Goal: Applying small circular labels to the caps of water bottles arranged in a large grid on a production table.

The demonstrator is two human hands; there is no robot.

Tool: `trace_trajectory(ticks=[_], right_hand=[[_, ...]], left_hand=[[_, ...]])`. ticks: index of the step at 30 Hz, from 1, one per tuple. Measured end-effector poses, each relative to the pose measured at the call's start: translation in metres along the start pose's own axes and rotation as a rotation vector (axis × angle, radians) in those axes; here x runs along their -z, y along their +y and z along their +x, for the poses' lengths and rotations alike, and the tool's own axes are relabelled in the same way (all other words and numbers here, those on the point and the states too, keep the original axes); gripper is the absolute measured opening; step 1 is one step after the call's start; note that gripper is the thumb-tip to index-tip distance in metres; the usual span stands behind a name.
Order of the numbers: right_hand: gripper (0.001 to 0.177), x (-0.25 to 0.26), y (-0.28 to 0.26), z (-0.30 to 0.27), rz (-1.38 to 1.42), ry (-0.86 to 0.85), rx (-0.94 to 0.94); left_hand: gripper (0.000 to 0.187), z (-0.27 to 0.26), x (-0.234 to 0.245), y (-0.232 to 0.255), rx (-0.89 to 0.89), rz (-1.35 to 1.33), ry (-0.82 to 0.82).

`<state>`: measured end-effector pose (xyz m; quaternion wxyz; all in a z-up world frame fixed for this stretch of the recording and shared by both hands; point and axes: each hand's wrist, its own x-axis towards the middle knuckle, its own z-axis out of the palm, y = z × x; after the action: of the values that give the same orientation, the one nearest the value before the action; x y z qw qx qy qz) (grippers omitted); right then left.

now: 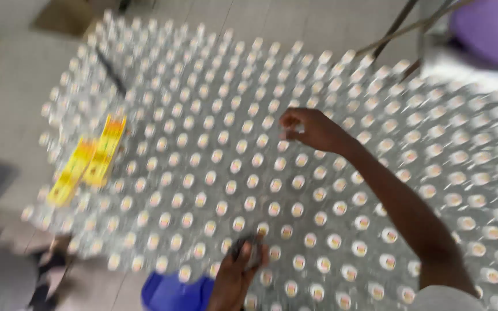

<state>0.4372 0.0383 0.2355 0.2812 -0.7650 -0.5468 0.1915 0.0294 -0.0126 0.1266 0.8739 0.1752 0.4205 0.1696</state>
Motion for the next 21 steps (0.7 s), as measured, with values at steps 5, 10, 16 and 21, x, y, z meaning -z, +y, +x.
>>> trace_trajectory(ticks=[5, 10, 16, 21], right_hand=[[0.051, -0.022, -0.11, -0.116, 0.327, -0.585, 0.246], [0.028, -0.037, -0.107, -0.144, 0.308, -0.508, 0.2], [0.028, -0.018, -0.09, -0.143, 0.43, -0.393, 0.117], [0.028, -0.005, -0.019, -0.107, 0.366, -0.116, 0.017]], left_hand=[[0.06, -0.05, -0.078, 0.046, -0.084, 0.267, -0.224], [0.044, -0.049, -0.09, 0.041, 0.025, 0.325, -0.186], [0.045, -0.04, -0.081, 0.026, 0.011, 0.37, -0.223], [0.066, -0.022, -0.03, 0.009, 0.04, 0.238, -0.166]])
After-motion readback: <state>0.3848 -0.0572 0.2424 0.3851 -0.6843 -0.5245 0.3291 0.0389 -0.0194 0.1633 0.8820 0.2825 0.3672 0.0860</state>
